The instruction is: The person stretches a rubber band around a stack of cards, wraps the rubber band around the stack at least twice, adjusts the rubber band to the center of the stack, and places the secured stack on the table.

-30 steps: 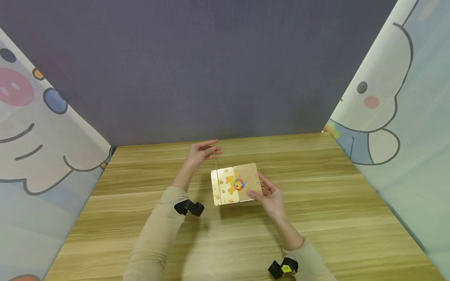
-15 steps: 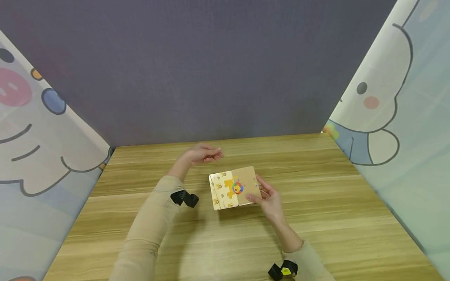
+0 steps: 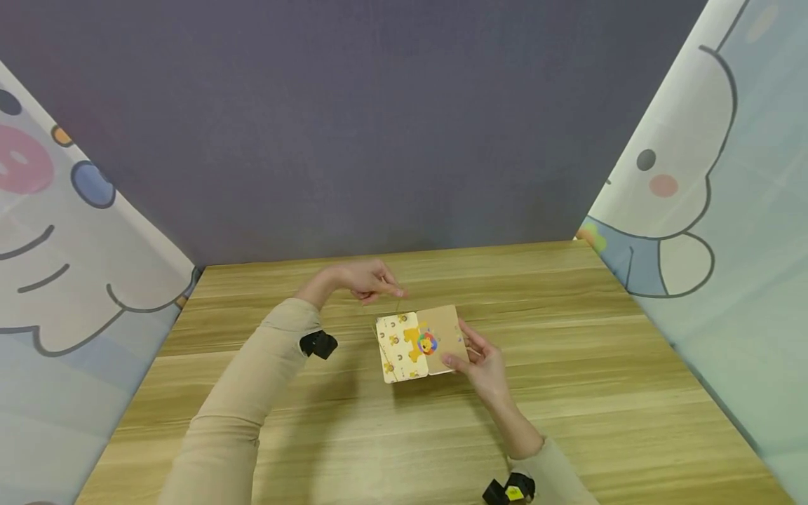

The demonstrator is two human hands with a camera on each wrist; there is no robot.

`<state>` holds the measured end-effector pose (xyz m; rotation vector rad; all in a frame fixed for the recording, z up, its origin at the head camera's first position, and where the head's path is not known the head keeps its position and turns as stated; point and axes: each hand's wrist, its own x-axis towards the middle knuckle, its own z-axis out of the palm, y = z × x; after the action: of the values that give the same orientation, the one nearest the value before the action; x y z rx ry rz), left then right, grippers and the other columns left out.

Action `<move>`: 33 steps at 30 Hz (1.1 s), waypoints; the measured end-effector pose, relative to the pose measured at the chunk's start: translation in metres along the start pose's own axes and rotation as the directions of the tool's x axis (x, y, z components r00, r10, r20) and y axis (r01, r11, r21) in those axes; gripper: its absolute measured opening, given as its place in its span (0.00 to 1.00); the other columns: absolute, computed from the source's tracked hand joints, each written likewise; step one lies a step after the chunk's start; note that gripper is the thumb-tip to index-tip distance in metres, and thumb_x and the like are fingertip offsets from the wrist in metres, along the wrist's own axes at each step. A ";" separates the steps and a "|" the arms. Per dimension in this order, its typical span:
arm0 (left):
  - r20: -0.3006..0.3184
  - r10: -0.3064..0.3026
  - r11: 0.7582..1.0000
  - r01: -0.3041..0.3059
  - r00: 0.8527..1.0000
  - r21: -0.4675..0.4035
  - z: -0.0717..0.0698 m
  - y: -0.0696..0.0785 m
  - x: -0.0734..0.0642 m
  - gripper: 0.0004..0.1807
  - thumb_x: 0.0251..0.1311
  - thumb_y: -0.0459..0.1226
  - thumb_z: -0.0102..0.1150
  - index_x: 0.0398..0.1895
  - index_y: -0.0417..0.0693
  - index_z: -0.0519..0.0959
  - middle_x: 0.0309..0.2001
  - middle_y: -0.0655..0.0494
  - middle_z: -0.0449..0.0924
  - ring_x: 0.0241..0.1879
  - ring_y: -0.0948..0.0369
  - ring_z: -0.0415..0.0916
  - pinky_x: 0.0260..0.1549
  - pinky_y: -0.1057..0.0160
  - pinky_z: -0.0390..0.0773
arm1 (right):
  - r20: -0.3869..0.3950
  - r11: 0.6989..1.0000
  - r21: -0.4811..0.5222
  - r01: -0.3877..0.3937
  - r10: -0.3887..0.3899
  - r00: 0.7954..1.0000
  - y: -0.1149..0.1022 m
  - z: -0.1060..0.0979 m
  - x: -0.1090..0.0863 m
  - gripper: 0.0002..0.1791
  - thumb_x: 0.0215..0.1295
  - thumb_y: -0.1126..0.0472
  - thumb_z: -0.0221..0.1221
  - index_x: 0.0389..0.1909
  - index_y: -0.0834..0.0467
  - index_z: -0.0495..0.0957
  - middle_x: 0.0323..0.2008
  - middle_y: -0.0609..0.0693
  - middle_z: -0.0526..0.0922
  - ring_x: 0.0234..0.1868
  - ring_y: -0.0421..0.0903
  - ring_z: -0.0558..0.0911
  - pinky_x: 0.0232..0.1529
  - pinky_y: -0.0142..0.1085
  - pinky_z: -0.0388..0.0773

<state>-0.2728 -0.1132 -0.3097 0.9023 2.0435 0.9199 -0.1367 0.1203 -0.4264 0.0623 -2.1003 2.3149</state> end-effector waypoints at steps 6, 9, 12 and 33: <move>0.031 -0.077 0.923 0.059 0.997 0.381 0.007 0.019 0.000 0.14 0.59 0.41 0.52 0.44 0.44 0.79 0.48 0.52 0.76 0.04 0.65 0.65 0.28 0.74 0.72 | 0.000 1.000 0.007 0.002 -0.002 1.000 0.002 0.002 -0.001 0.37 0.45 0.79 0.61 0.60 0.66 0.62 0.36 0.64 0.72 0.27 0.42 0.79 0.24 0.28 0.76; 0.031 -0.101 0.822 0.066 0.994 0.566 0.013 0.027 -0.002 0.15 0.58 0.42 0.53 0.46 0.46 0.79 0.49 0.55 0.75 0.05 0.65 0.67 0.51 0.71 0.65 | 0.002 1.000 0.018 0.002 -0.002 1.000 0.003 0.001 -0.001 0.37 0.45 0.80 0.60 0.59 0.67 0.61 0.36 0.64 0.72 0.26 0.42 0.79 0.24 0.27 0.76; 0.009 -0.118 0.733 0.081 0.993 0.675 0.019 0.033 -0.003 0.16 0.58 0.42 0.53 0.47 0.47 0.78 0.48 0.56 0.76 0.08 0.65 0.70 0.49 0.66 0.69 | 0.000 1.000 0.018 0.001 -0.001 1.000 0.004 0.001 0.000 0.37 0.45 0.81 0.60 0.60 0.67 0.61 0.36 0.65 0.72 0.26 0.42 0.79 0.24 0.27 0.76; -0.152 0.215 0.733 -0.056 0.965 0.678 0.046 -0.002 -0.022 0.43 0.32 0.54 0.68 0.57 0.48 0.70 0.54 0.51 0.71 0.49 0.58 0.72 0.48 0.62 0.70 | -0.047 0.999 0.038 -0.032 0.034 0.998 0.005 -0.004 0.000 0.37 0.45 0.80 0.60 0.60 0.66 0.60 0.36 0.62 0.73 0.30 0.43 0.80 0.28 0.29 0.77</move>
<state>-0.2250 -0.1170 -0.3273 1.3933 2.5942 0.3289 -0.1374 0.1241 -0.4322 -0.0266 -2.0517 2.3497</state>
